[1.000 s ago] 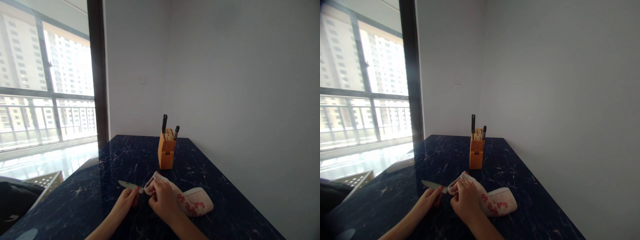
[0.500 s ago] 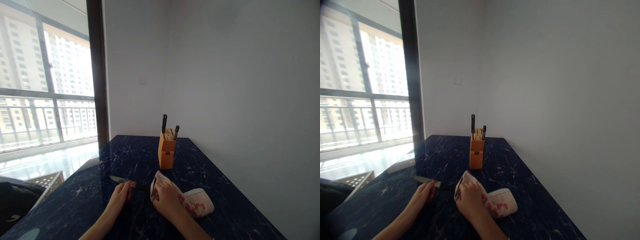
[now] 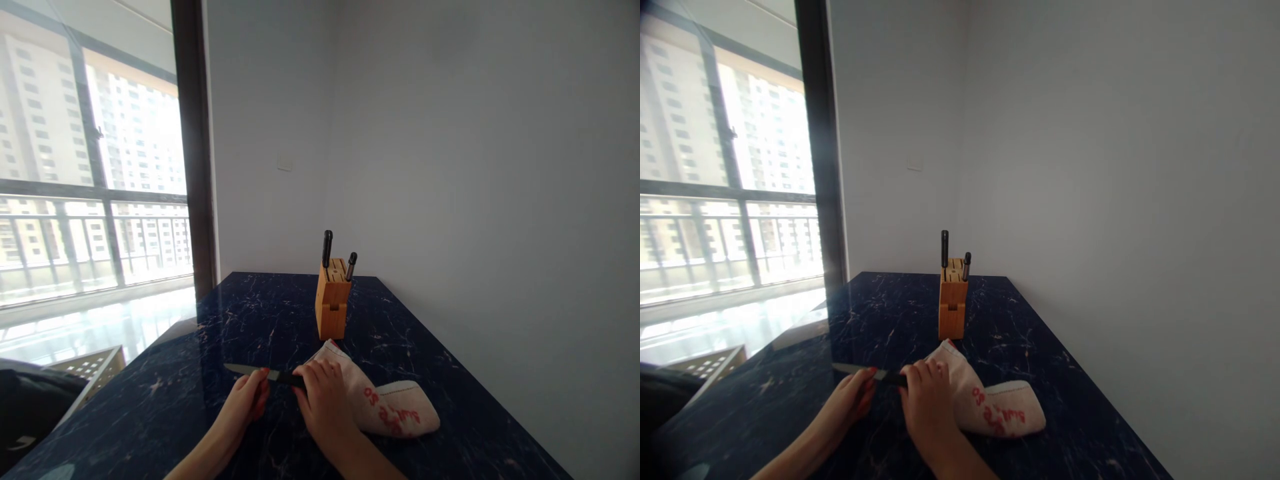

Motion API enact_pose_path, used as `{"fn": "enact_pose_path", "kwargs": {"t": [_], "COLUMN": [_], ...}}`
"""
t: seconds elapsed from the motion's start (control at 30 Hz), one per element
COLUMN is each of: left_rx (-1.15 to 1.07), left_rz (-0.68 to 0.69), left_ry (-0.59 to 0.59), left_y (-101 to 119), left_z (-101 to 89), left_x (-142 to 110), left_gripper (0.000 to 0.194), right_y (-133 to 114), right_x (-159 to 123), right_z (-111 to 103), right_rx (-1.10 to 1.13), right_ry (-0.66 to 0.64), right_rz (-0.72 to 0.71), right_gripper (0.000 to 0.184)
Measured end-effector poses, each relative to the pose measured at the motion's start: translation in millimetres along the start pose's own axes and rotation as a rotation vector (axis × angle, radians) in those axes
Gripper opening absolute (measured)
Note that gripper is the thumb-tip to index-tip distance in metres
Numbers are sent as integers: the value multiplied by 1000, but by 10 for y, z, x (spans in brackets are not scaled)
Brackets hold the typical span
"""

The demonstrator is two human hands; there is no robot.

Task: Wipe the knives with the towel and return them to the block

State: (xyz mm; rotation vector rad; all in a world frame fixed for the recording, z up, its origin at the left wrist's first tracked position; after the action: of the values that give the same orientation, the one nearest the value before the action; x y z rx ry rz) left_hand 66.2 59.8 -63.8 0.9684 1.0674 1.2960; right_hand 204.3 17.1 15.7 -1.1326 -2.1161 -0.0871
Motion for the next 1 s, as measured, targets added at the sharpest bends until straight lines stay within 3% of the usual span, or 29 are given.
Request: {"fn": "enact_pose_path", "kwargs": {"t": [0.23,0.37,0.6,0.73,0.83,1.0], "left_rx": [-14,10,178,216,211,221], "left_rz": [47,135,250,256,255,214], "left_ry": [-158,-194,-9,66,83,6], "left_y": [26,132,350,379,371,226], "left_z": [124,144,-89,-183,-199,-78], "left_x": [21,-11,-14,18,35,63], "left_gripper": [44,39,47,48,46,44], "right_y": [152,140,287,376,460,480], "right_x": [-14,-38,2,-17,-24,24], "right_z": [-16,27,8,196,270,40], "right_rx": [102,174,36,-72,-108,62], "right_ry": [63,18,34,-106,-152,37], "right_rz": [101,88,141,94,95,172], "right_gripper": [11,10,16,5,8,15]}}
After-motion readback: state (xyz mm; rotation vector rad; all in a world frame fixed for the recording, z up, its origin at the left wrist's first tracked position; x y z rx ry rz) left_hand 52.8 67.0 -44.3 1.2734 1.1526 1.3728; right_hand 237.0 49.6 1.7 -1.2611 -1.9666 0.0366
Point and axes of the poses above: each hand's wrist, its own x-axis towards the middle knuckle, its own z-axis out of the palm, y = z × x, the point moved 8 cm from there along x, towards the middle knuckle, and after that the axes turned 3 degrees about -x, right-handed, at the moved point
